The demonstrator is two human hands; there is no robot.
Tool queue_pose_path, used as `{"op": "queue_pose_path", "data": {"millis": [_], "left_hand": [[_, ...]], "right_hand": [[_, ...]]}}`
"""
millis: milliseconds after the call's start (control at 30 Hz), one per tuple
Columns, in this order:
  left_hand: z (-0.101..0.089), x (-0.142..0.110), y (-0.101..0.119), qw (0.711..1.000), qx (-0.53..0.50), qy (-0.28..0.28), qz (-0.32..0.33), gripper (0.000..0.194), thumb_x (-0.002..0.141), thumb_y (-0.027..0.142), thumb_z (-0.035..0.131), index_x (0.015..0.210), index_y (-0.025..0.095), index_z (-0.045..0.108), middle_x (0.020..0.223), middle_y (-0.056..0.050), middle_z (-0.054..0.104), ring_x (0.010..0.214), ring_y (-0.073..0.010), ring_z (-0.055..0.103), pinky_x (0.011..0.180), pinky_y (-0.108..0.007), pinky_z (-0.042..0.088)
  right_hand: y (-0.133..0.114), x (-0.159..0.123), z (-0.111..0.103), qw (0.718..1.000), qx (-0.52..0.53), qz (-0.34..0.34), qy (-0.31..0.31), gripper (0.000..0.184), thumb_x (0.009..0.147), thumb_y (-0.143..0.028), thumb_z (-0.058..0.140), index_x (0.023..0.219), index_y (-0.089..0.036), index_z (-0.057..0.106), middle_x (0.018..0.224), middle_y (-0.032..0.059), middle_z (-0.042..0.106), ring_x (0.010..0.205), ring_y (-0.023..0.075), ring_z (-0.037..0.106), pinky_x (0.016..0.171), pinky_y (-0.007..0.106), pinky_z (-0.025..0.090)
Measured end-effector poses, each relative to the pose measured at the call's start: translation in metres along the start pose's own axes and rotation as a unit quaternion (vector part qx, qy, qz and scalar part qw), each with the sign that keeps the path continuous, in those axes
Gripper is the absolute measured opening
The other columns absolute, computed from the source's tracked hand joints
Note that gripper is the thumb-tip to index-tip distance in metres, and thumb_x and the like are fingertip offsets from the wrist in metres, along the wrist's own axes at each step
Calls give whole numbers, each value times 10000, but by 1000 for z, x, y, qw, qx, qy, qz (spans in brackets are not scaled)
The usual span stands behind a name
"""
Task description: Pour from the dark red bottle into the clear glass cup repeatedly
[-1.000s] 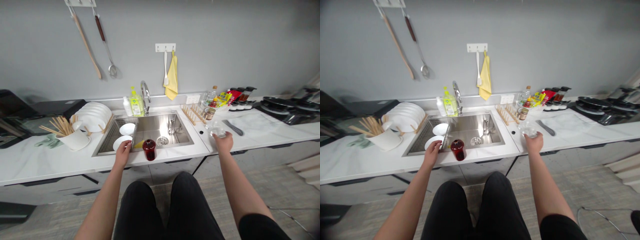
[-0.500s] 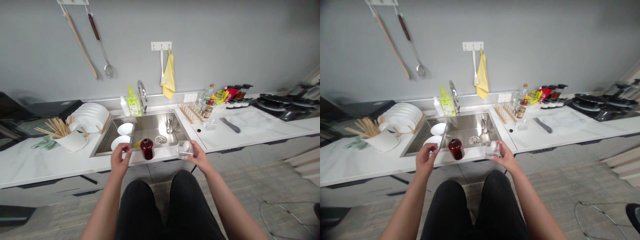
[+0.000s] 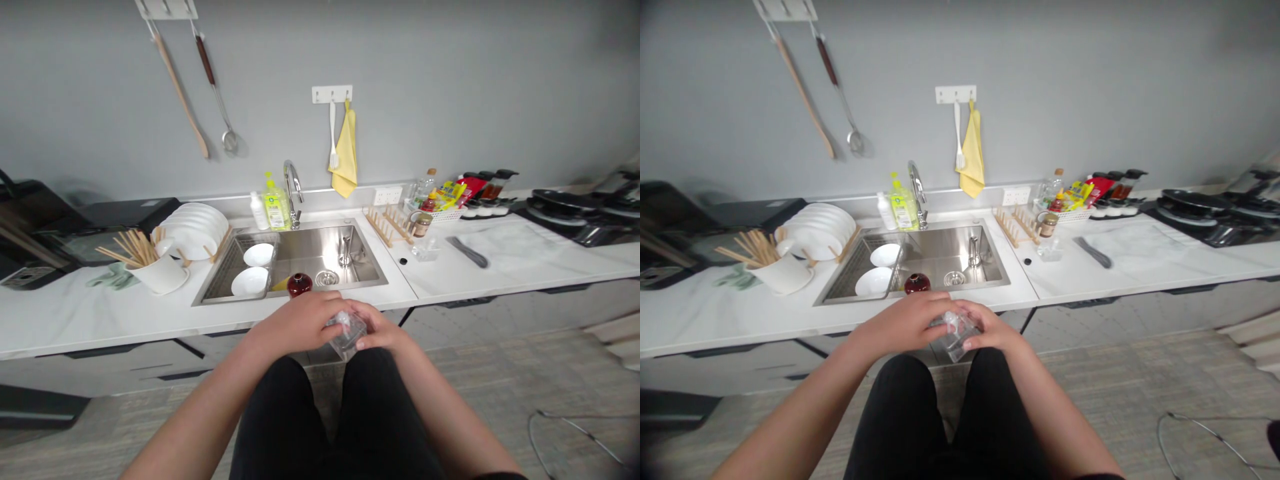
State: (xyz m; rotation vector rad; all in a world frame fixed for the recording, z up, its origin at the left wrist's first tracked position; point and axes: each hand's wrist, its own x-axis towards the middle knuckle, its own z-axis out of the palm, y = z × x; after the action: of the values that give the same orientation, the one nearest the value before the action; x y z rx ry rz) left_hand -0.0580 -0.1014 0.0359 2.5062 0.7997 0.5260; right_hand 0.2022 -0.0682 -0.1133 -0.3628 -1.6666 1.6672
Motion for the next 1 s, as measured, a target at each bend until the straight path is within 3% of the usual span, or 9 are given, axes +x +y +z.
{"op": "queue_pose_path", "data": {"millis": [133,267,333,433,533,667,733,867,1000], "left_hand": [[6,2,-1,1000,1,13,18,284,1090,443,711,1342,354,805,1135,-71,831,1005,-316,794,983,-466,616],[13,4,5,992,106,-57,24,323,1144,429,643,1408,262,728,1232,-105,836,1064,-308,803,935,-439,610],[15,5,8,980,181,-80,12,369,1143,486,639,1367,208,734,1152,-127,841,1014,-319,805,872,-432,603],[13,6,12,968,242,-66,-18,424,1117,581,636,1220,196,781,985,-120,828,913,-324,798,799,-425,580],[5,4,16,979,200,-40,-21,340,1062,490,695,1269,227,754,1084,-100,835,984,-316,796,843,-427,586],[-3,3,19,990,132,-52,-6,340,1053,326,661,1381,243,690,1270,-97,824,1112,-289,789,937,-413,591],[-2,5,18,986,155,-57,-35,292,1112,398,615,1327,225,711,1199,-113,834,1059,-301,797,880,-414,582],[0,9,16,971,222,-41,-73,484,1104,666,611,1130,202,748,1001,-122,820,938,-329,791,787,-415,540],[-1,10,16,985,166,-16,-41,306,1066,497,692,1209,228,726,1141,-87,823,1068,-294,780,855,-388,538]], "right_hand": [[8,-6,0,1000,15,-5,-3,955,723,-526,1086,1553,-266,691,1431,91,765,1289,305,740,1159,423,552],[3,-10,6,1000,-7,-23,-10,882,706,-469,1101,1475,-232,740,1353,93,786,1202,275,752,1063,369,592],[0,-10,11,1000,-15,-25,-9,869,709,-461,1104,1466,-229,746,1348,91,784,1196,269,754,1056,359,591],[-2,-8,17,999,-25,-27,5,898,720,-481,1101,1502,-242,730,1339,85,784,1190,271,757,1052,362,591],[-6,-7,18,999,-33,-28,32,873,733,-509,1092,1489,-253,739,1322,80,789,1155,269,759,1025,360,596],[-9,-9,11,997,-47,-18,55,890,730,-559,1084,1490,-251,738,1319,92,794,1127,276,766,995,364,612],[-6,-10,7,997,-61,-14,53,919,726,-576,1085,1508,-249,728,1354,110,789,1178,301,768,1035,393,615],[2,-13,4,993,-89,-29,76,989,714,-597,1087,1562,-272,695,1452,122,764,1324,339,738,1163,449,576],[2,-14,3,994,-80,-34,71,941,761,-596,1059,1563,-267,692,1461,125,760,1305,331,750,1140,444,593]]}}
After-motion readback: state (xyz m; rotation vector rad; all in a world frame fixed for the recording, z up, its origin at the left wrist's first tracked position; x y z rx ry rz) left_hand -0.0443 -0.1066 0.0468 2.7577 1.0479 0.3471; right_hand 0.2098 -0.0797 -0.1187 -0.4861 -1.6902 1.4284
